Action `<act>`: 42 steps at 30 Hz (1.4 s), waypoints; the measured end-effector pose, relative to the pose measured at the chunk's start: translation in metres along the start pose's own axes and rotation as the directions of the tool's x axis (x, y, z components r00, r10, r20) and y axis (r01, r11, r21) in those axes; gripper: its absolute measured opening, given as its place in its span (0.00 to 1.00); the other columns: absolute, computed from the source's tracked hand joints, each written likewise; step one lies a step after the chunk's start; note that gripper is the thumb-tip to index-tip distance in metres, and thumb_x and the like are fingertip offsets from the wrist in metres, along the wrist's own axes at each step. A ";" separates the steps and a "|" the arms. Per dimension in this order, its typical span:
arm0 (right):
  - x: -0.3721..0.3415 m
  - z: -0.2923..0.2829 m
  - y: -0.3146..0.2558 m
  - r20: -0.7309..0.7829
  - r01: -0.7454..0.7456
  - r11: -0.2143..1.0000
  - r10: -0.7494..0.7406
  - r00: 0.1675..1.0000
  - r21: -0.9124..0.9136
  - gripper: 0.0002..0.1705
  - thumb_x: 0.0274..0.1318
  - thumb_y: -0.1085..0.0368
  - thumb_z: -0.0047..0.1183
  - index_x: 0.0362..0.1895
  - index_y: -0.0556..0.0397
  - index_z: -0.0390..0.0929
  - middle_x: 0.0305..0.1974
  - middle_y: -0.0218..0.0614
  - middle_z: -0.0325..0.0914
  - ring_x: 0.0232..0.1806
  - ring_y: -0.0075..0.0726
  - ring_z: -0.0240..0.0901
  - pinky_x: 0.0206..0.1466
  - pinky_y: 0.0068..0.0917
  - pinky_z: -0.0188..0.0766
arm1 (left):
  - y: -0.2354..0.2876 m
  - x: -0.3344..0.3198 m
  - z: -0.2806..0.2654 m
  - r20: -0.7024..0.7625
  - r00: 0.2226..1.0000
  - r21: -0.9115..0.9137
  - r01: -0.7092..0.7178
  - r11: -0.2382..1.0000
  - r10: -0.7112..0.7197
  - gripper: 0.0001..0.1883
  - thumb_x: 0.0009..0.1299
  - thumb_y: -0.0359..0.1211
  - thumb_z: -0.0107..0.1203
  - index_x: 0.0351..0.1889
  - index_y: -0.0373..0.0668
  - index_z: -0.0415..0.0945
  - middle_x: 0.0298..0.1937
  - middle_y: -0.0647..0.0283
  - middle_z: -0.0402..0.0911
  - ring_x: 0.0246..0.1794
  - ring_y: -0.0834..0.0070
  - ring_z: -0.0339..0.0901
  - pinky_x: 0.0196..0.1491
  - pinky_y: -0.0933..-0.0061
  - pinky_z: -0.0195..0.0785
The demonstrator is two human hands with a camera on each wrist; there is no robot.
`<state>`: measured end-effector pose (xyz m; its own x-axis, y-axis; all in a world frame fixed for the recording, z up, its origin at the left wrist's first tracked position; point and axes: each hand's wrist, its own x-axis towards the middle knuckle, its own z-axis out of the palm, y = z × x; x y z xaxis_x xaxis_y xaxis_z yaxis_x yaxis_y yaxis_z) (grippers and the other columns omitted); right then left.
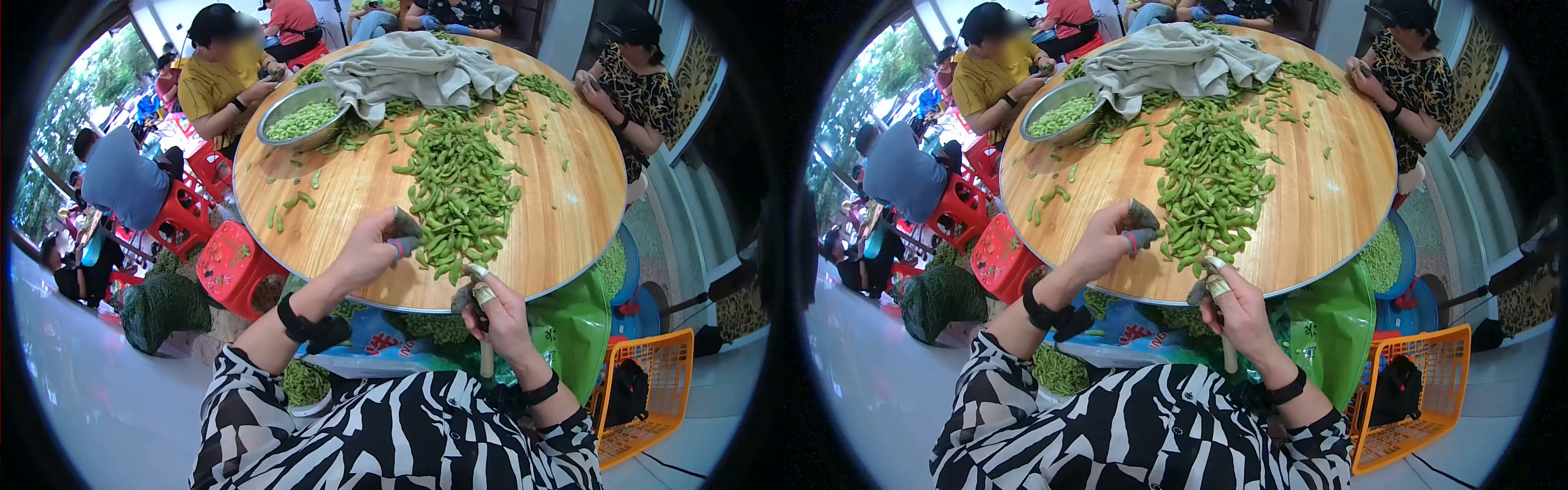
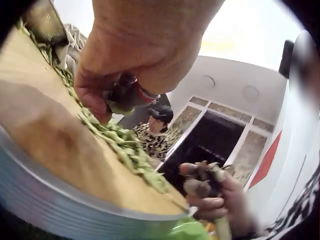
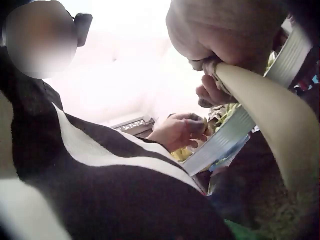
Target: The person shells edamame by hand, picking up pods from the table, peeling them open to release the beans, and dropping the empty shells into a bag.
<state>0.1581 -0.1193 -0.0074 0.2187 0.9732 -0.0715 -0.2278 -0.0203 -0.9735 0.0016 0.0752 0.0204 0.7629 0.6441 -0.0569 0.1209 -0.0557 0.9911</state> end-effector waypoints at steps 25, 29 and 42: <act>-0.011 0.011 -0.006 0.006 0.060 0.990 -0.062 0.998 0.125 0.25 0.71 0.59 0.34 0.69 0.52 0.58 0.19 0.28 0.67 0.15 0.15 0.57 0.18 0.13 0.53 | -0.005 -0.026 0.077 -0.038 0.973 -0.334 -0.227 0.915 0.228 0.18 0.66 0.19 0.53 0.52 0.38 0.65 0.47 0.62 0.78 0.49 0.77 0.75 0.54 0.75 0.67; -0.010 0.009 -0.005 -0.014 0.066 0.994 -0.065 0.998 0.081 0.23 0.71 0.62 0.36 0.67 0.52 0.62 0.19 0.26 0.66 0.16 0.14 0.57 0.18 0.12 0.53 | -0.006 -0.026 0.076 -0.042 0.976 -0.328 -0.213 0.920 0.212 0.17 0.66 0.19 0.53 0.52 0.38 0.66 0.45 0.61 0.79 0.48 0.77 0.76 0.54 0.75 0.68; -0.006 -0.003 -0.007 0.021 -0.101 0.886 0.103 0.994 0.452 0.22 0.68 0.65 0.39 0.64 0.56 0.65 0.33 0.38 0.76 0.16 0.20 0.60 0.15 0.15 0.57 | -0.015 -0.019 0.065 0.280 0.951 -0.631 0.283 0.723 -0.128 0.14 0.65 0.25 0.57 0.49 0.38 0.72 0.40 0.62 0.80 0.30 0.77 0.77 0.35 0.75 0.69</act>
<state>0.1607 -0.1256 -0.0010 0.1737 0.9706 -0.1666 -0.6529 -0.0131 -0.7574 0.0268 0.0147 -0.0010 0.8882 0.4061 -0.2149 -0.0972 0.6233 0.7759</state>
